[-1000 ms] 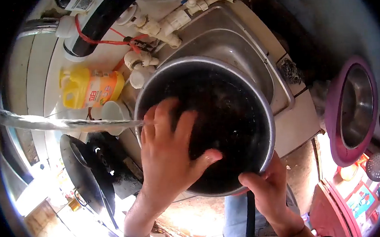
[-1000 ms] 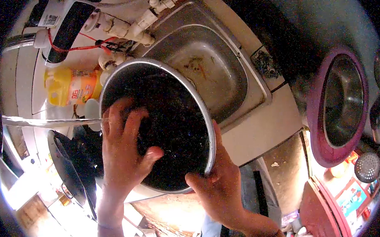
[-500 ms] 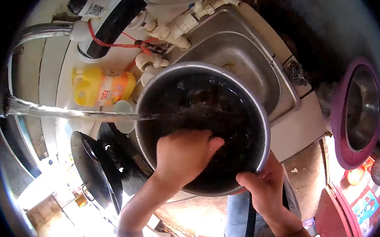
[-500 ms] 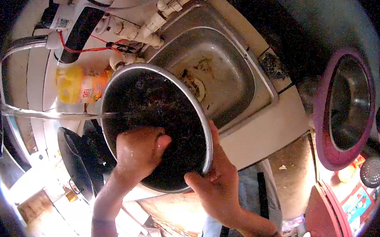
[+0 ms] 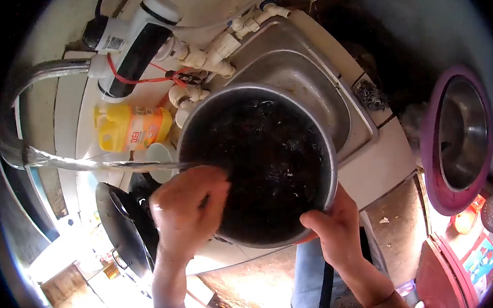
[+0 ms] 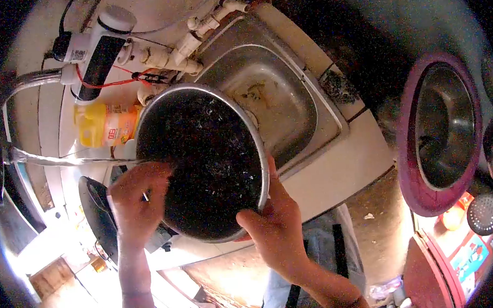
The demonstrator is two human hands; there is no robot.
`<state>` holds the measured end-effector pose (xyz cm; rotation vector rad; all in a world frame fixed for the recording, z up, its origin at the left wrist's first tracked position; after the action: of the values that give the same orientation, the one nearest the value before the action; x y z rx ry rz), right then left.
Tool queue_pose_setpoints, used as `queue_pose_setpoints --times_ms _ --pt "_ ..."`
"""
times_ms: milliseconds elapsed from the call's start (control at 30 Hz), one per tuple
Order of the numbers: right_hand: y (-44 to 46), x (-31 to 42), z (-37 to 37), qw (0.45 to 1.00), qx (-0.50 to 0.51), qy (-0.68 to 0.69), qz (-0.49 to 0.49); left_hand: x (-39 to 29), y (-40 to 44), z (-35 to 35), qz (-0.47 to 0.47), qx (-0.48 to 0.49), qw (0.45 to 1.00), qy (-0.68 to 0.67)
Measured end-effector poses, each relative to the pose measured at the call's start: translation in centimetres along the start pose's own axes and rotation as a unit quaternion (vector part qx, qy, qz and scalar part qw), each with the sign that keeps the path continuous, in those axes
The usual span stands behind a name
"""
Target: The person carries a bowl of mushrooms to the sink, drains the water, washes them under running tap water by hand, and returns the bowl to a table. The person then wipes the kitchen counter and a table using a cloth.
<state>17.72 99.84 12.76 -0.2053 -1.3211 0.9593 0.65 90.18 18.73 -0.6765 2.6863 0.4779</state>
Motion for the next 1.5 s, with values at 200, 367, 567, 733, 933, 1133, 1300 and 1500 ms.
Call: queue_pose_setpoints --times_ms 200,367,567,733,933,1133,1300,1500 --pt "0.3 0.9 0.5 0.995 0.036 0.034 0.084 6.8 2.7 -6.8 -0.155 -0.288 0.945 -0.004" --pt "0.3 0.7 1.4 0.994 0.036 0.02 0.099 8.8 10.1 -9.9 0.016 -0.28 0.951 -0.13" --pt "0.1 0.0 1.9 0.992 0.047 0.035 0.108 7.9 15.7 -9.2 0.111 -0.294 0.949 -0.009" --pt "-0.3 -0.6 2.8 0.994 0.038 0.019 0.099 7.1 18.3 -6.2 0.061 -0.159 0.984 -0.046" --pt "-0.7 -1.5 4.1 0.995 0.047 0.028 0.081 4.8 17.4 -5.5 -0.054 -0.106 0.989 -0.091" --pt "-1.4 -1.6 5.3 0.997 0.025 0.021 0.069 8.4 17.2 -5.7 0.048 -0.153 0.936 -0.315" --pt "-2.8 -1.8 4.8 0.995 0.005 0.047 0.087 13.4 15.8 -5.8 0.048 -0.232 0.927 -0.29" --pt "-5.5 -0.5 3.6 0.996 -0.046 0.049 0.063 12.7 16.2 -5.9 0.126 -0.165 0.91 -0.358"
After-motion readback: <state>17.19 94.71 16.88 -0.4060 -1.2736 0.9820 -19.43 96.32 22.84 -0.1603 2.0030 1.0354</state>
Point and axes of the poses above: each hand's wrist, its own y-axis towards the middle knuckle, its own z-axis out of the palm, x = y × z, the point moved 2 cm from there along y, towards the middle knuckle, and after that the axes turned 10 degrees about -x, right-handed, at the moved point
